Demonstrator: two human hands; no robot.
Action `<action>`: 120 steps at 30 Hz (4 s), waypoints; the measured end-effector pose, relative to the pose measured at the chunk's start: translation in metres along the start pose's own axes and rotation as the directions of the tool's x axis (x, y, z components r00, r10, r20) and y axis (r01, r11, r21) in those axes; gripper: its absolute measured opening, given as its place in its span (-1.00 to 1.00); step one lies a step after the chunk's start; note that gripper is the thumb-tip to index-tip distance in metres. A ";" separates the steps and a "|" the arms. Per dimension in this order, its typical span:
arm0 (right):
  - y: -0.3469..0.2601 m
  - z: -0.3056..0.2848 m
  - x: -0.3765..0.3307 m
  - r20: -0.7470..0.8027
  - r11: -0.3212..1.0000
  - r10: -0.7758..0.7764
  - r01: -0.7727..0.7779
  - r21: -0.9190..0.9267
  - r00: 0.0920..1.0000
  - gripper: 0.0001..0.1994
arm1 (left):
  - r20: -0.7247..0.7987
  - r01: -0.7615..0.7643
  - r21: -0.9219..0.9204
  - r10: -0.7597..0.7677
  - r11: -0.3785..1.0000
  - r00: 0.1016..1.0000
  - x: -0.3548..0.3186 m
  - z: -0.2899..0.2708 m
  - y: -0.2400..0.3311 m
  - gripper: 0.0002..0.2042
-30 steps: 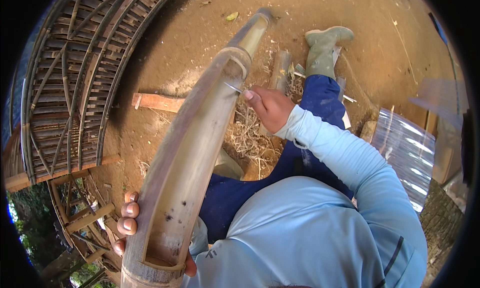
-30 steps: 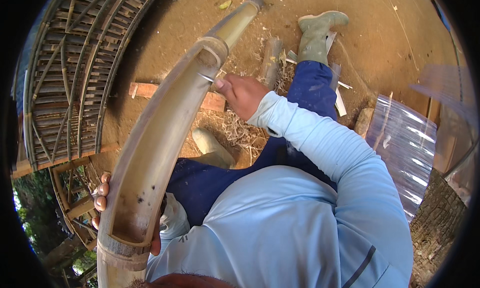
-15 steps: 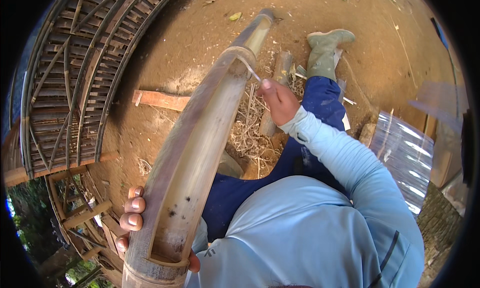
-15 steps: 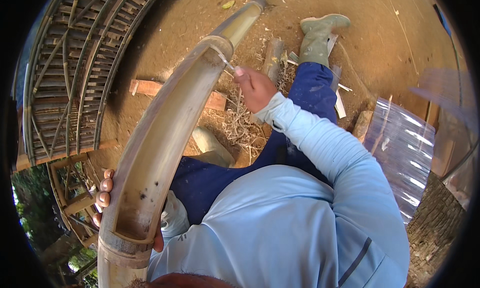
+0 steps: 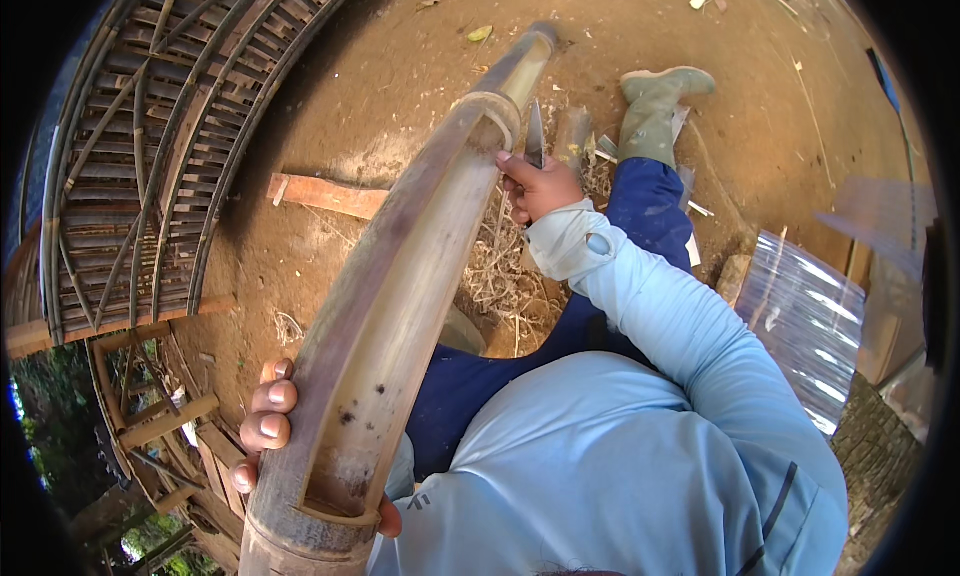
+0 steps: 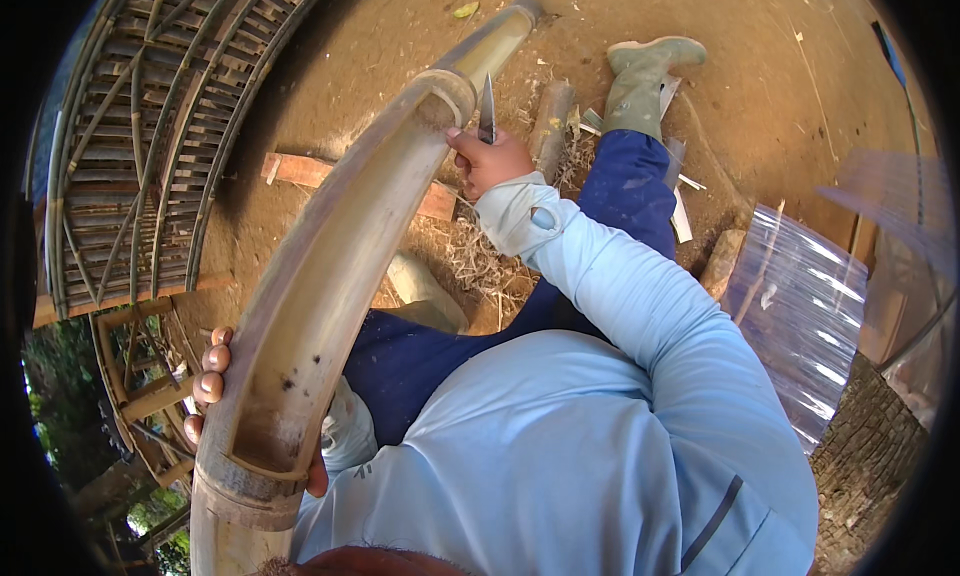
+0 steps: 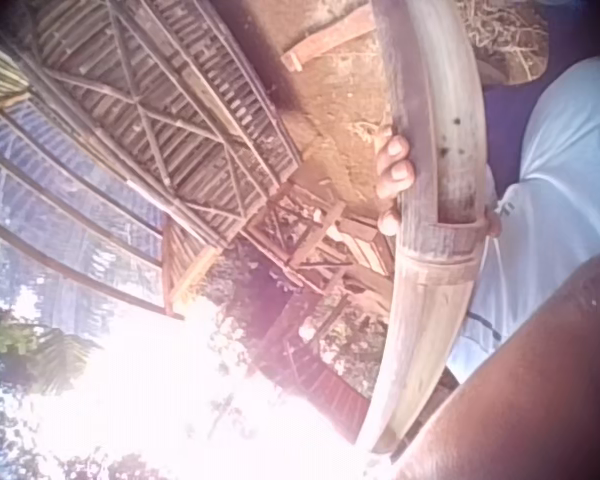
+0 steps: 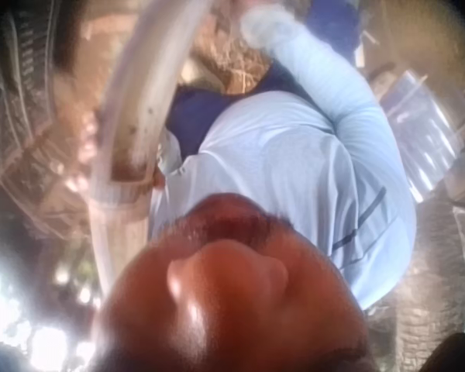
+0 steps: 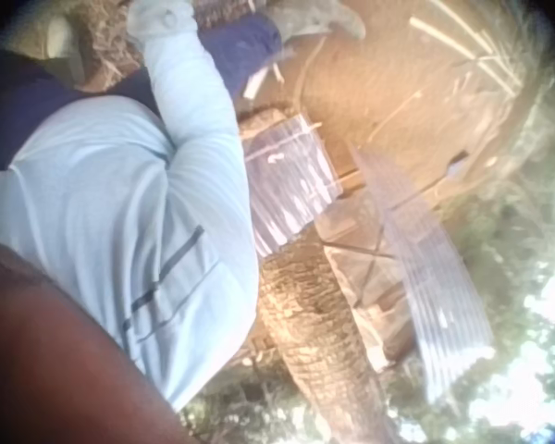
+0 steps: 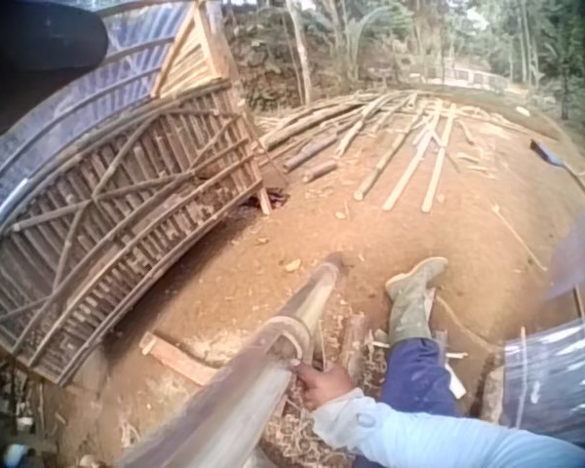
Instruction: The person carves a long bamboo tube using a knife, repeatedly scraping and smoothing the interior surface. The person rotates the bamboo and adjusts grip to access different sections while seated on the ground.
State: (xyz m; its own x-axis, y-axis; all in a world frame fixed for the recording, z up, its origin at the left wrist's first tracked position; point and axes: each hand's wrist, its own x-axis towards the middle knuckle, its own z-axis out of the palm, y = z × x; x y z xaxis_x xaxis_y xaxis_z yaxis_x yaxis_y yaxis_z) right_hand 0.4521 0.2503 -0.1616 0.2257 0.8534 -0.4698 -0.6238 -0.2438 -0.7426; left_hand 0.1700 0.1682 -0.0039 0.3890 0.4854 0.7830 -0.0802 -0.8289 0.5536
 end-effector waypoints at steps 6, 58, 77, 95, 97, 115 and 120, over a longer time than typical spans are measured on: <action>0.001 -0.012 0.016 0.085 0.996 -0.084 0.081 0.037 0.993 -0.80 | 0.037 0.065 0.046 -0.066 0.997 0.997 0.002 -0.008 0.001 0.30; -0.073 -0.008 -0.057 0.640 0.139 0.053 0.629 -0.765 0.766 -0.53 | 0.049 0.021 -0.185 -0.012 0.982 0.999 0.008 0.003 -0.007 0.12; -0.073 -0.011 -0.049 0.563 0.115 0.046 0.556 -0.823 0.825 -0.52 | 0.014 0.016 -0.229 -0.013 0.973 1.000 0.007 0.007 -0.012 0.08; -0.067 -0.015 -0.034 0.580 0.155 0.009 0.572 -0.806 0.815 -0.47 | -0.251 -0.015 -0.130 -0.018 0.991 0.968 0.007 0.027 -0.009 -0.60; -0.072 -0.019 -0.027 0.532 0.120 0.025 0.525 -0.842 0.847 -0.46 | -0.260 -0.035 -0.135 -0.001 0.990 0.966 0.006 0.026 -0.011 -0.60; -0.067 -0.025 -0.019 0.416 0.095 0.031 0.412 -0.906 0.909 -0.39 | -0.022 0.026 -0.217 -0.032 0.976 0.999 0.007 0.011 -0.009 -0.11; -0.063 -0.013 -0.029 0.564 0.132 -0.080 0.570 -0.811 0.822 -0.43 | 0.063 0.042 -0.203 -0.029 0.978 0.998 0.002 0.000 -0.008 0.04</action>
State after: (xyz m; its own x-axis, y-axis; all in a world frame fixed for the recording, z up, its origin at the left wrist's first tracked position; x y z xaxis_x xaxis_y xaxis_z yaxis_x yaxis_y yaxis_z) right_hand 0.4947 0.2348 -0.1076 -0.1869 0.9807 -0.0577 0.6532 0.0802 -0.7530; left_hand 0.1712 0.1764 -0.0066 0.4483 0.4910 0.7470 -0.2487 -0.7341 0.6318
